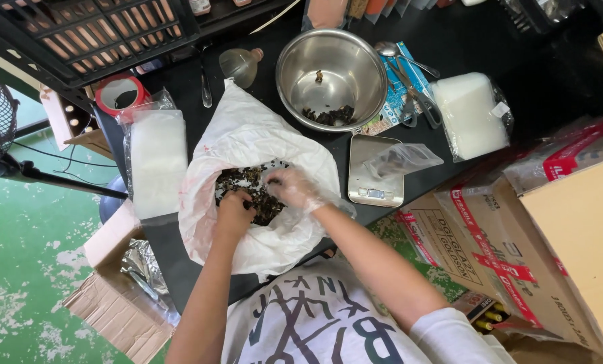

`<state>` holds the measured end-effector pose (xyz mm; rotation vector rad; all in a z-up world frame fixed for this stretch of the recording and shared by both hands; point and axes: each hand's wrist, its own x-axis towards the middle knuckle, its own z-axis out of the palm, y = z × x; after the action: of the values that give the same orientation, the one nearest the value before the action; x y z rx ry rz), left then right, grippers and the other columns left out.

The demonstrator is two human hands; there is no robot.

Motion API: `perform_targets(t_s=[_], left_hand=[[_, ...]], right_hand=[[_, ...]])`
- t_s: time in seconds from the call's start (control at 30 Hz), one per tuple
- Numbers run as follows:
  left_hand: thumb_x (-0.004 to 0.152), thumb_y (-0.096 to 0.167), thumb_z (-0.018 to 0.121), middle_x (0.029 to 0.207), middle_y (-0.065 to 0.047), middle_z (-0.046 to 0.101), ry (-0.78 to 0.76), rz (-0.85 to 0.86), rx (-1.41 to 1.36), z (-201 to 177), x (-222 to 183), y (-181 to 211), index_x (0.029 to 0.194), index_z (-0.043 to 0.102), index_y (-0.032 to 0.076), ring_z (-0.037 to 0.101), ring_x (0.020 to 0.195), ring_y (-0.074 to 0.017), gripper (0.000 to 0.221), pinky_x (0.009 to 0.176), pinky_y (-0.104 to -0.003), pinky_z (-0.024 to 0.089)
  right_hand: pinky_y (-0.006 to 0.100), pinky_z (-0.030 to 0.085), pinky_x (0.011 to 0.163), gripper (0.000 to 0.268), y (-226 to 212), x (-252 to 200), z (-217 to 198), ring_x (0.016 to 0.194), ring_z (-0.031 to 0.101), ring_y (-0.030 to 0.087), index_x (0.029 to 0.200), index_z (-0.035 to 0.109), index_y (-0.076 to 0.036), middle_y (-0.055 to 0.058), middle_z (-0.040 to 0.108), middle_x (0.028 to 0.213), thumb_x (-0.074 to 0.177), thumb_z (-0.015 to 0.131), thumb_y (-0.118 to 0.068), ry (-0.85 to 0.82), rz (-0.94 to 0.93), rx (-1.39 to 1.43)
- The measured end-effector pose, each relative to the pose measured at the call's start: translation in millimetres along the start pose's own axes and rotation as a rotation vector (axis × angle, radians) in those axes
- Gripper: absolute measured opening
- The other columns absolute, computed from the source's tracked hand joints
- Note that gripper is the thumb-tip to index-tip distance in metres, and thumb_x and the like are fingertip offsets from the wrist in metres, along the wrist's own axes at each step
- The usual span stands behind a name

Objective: Scooping dried food into small plastic bags, weighing them on a digital scale, and packing the bags into a cardboard box.

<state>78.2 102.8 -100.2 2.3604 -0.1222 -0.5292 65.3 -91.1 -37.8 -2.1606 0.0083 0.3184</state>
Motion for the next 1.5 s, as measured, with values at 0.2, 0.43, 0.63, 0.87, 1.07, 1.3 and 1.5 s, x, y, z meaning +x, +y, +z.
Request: perform_targets(t_s=[0.2, 0.43, 0.63, 0.87, 1.07, 1.3, 1.5], left_hand=[[0.073, 0.007, 0.076, 0.107, -0.02, 0.069, 0.141, 0.004, -0.198, 3, 18, -28, 0.111, 0.073, 0.004, 0.066, 0.109, -0.0371, 0.038, 0.09, -0.043, 0.056], [0.082, 0.007, 0.075, 0.126, -0.021, 0.063, -0.102, 0.132, 0.295, 21, 3, 28, 0.125, 0.067, -0.001, 0.055, 0.126, -0.0376, 0.045, 0.098, -0.045, 0.058], [0.081, 0.001, 0.072, 0.139, -0.024, 0.049, -0.182, 0.138, 0.438, 39, 14, 20, 0.138, 0.055, -0.003, 0.06, 0.118, -0.0459, 0.059, 0.089, -0.052, 0.062], [0.089, 0.005, 0.069, 0.117, -0.022, 0.069, -0.165, 0.167, 0.323, 40, 33, 0, 0.124, 0.069, 0.005, 0.073, 0.097, -0.0374, 0.035, 0.071, -0.043, 0.066], [0.088, 0.005, 0.076, 0.121, -0.027, 0.069, -0.181, 0.134, -0.161, -51, -27, 78, 0.117, 0.075, 0.004, 0.063, 0.117, -0.0487, 0.029, 0.089, -0.05, 0.059], [0.085, -0.005, 0.076, 0.134, -0.02, 0.065, -0.183, 0.246, -0.145, -64, -32, 92, 0.136, 0.066, 0.01, 0.059, 0.124, -0.0441, 0.054, 0.098, -0.046, 0.058], [0.093, 0.01, 0.07, 0.113, -0.017, 0.075, -0.006, 0.148, 0.023, -54, -18, 42, 0.13, 0.07, 0.021, 0.07, 0.109, -0.0366, 0.039, 0.089, -0.05, 0.06]], right_hand=[[0.047, 0.053, 0.104, 0.031, -8, -11, -11, 0.125, 0.062, 0.037, 0.118, 0.074, -0.01, 0.018, 0.071, 0.124, 0.087, 0.069, -0.01, -0.024, -0.03, 0.073], [0.039, 0.06, 0.075, 0.008, 7, -18, 31, 0.086, 0.072, 0.03, 0.09, 0.075, -0.017, 0.009, 0.068, 0.086, 0.087, 0.07, -0.022, 0.205, -0.274, -0.482], [0.033, 0.055, 0.062, 0.01, -25, -39, 7, 0.063, 0.065, 0.022, 0.076, 0.065, -0.015, 0.005, 0.063, 0.067, 0.08, 0.071, -0.021, 0.156, -0.298, -0.862], [0.047, 0.059, 0.075, 0.028, -10, -39, 4, 0.086, 0.071, 0.039, 0.101, 0.073, -0.001, 0.021, 0.071, 0.084, 0.084, 0.071, -0.024, 0.162, -0.122, -0.536], [0.042, 0.047, 0.112, 0.054, -17, -35, -21, 0.131, 0.056, 0.04, 0.136, 0.062, -0.001, 0.025, 0.06, 0.139, 0.095, 0.063, -0.037, -0.049, 0.337, 0.508], [0.041, 0.05, 0.11, 0.051, -21, -23, 1, 0.136, 0.045, 0.038, 0.137, 0.059, -0.002, 0.02, 0.026, 0.159, 0.103, 0.059, -0.04, -0.058, 0.451, 1.391], [0.046, 0.044, 0.115, 0.063, -140, -91, -62, 0.144, 0.045, 0.031, 0.141, 0.061, -0.013, 0.013, 0.048, 0.154, 0.088, 0.073, -0.045, -0.021, 0.438, 0.843]])
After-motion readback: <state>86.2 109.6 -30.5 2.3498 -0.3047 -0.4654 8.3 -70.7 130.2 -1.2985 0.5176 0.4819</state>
